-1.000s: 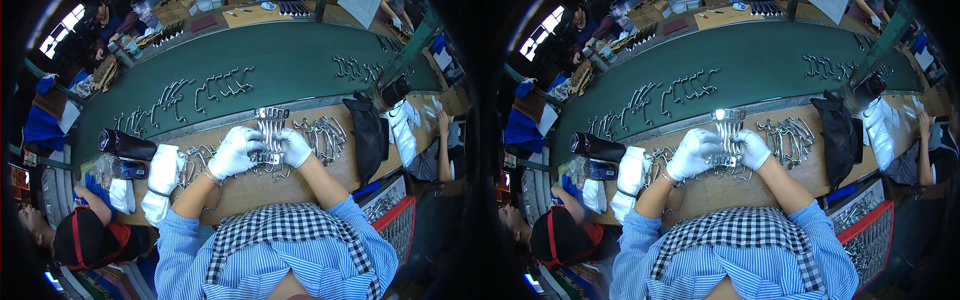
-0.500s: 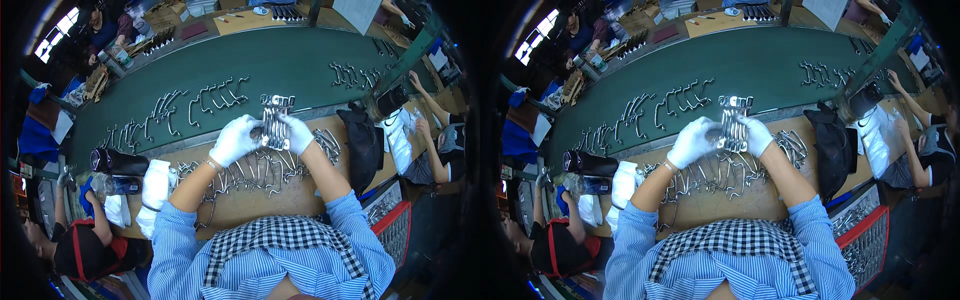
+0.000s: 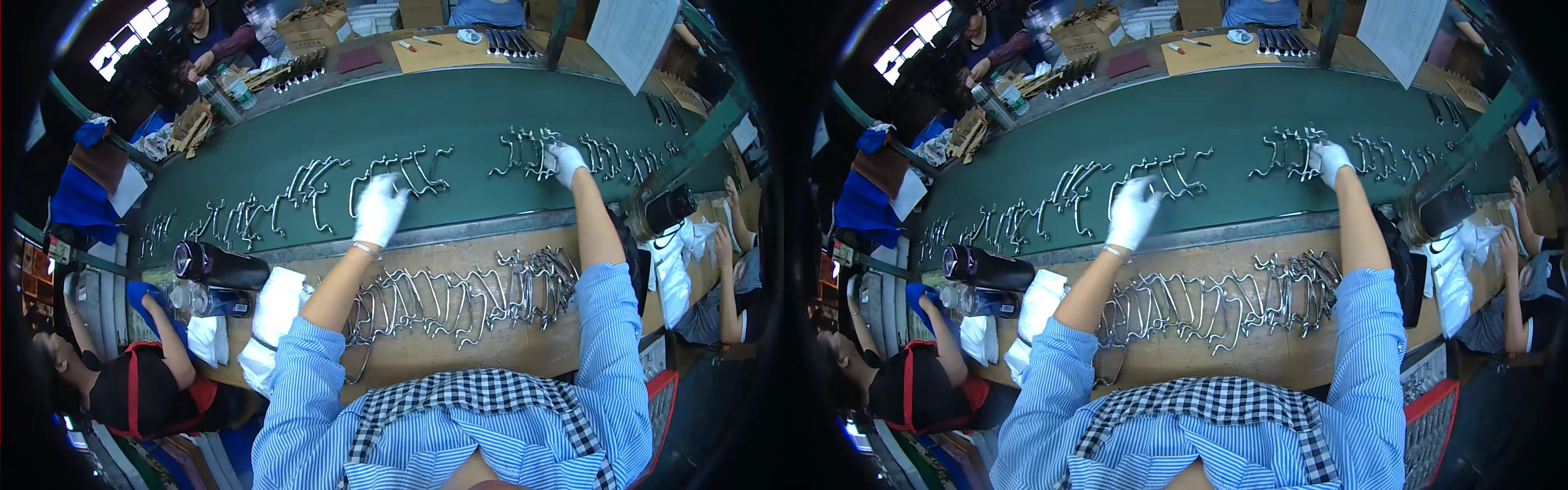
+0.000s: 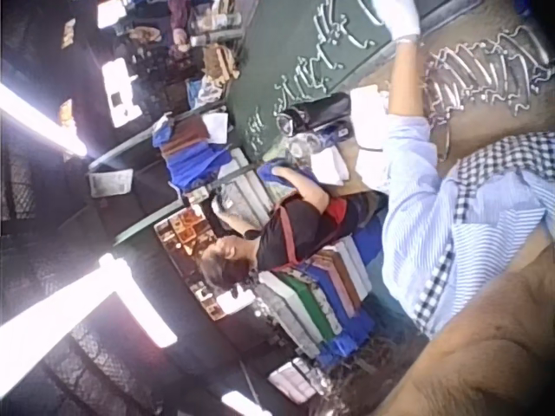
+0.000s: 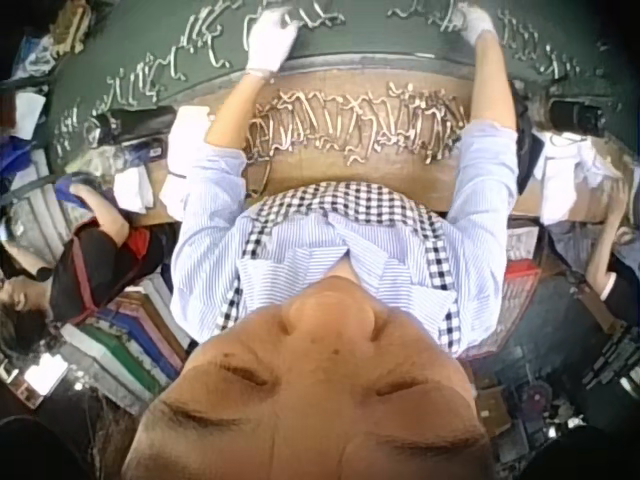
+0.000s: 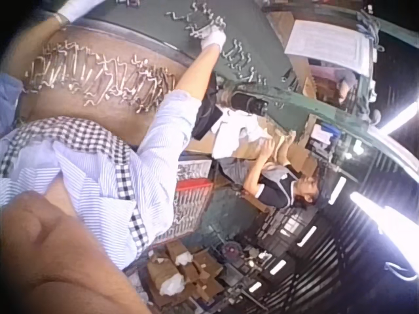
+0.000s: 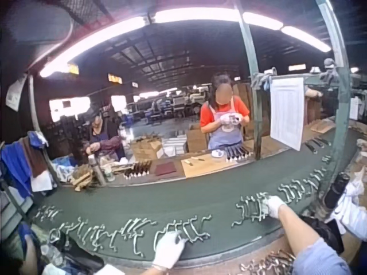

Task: The person assembles or sorts metal handles by hand, moving them between storage boxes while wearing gloves.

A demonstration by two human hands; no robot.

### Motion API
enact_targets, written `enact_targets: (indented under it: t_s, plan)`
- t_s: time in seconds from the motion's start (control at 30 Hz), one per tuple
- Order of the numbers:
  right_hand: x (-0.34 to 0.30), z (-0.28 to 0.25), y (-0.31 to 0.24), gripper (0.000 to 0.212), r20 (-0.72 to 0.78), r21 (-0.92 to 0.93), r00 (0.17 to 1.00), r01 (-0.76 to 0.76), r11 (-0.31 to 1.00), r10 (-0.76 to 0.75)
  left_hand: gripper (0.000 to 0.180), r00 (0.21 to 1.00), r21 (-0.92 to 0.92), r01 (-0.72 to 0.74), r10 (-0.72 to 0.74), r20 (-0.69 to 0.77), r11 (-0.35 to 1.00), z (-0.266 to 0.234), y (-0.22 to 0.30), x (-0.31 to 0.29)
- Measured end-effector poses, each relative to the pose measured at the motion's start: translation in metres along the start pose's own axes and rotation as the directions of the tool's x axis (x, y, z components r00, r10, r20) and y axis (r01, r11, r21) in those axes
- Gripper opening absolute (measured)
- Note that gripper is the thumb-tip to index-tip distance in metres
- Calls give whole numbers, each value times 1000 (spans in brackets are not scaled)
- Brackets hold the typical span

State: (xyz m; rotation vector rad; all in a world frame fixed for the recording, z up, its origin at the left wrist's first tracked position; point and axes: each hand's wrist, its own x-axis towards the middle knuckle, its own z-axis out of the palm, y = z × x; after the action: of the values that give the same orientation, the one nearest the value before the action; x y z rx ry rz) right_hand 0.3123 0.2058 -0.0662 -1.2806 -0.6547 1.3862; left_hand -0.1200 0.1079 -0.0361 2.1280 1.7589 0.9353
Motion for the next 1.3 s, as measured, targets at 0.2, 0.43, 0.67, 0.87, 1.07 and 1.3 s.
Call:
enact_targets:
  t_s: [0.2, 0.43, 0.67, 0.87, 1.07, 1.3]
  plan:
    - [3, 4, -12, 51, -309, -931, 611, -40, 362, -728, 41, 940, 392, 295, -338, 45, 871, -27, -43, 1]
    - [-108, 207, 31, 46, 463, -884, 886, 463, 55, -26, 27, 941, 445, 266, -331, 72, 855, -25, -65, 19]
    - [-107, 234, 47, 33, 221, -971, 968, 229, -64, 116, 33, 943, 55, 329, -331, 22, 943, -5, -38, 52]
    - [-101, 224, 42, 12, 109, -874, 912, -101, 475, 396, 35, 918, 240, 362, -389, 74, 901, 30, -26, 44]
    - [-97, 220, 73, 11, 333, -308, 936, -3, 952, 110, 30, 943, 255, 281, -315, 104, 925, 32, -18, 38]
    - [-119, 225, 91, 23, 509, -860, 856, 510, -15, -88, 27, 952, 294, 218, -269, 146, 931, 24, -16, 17]
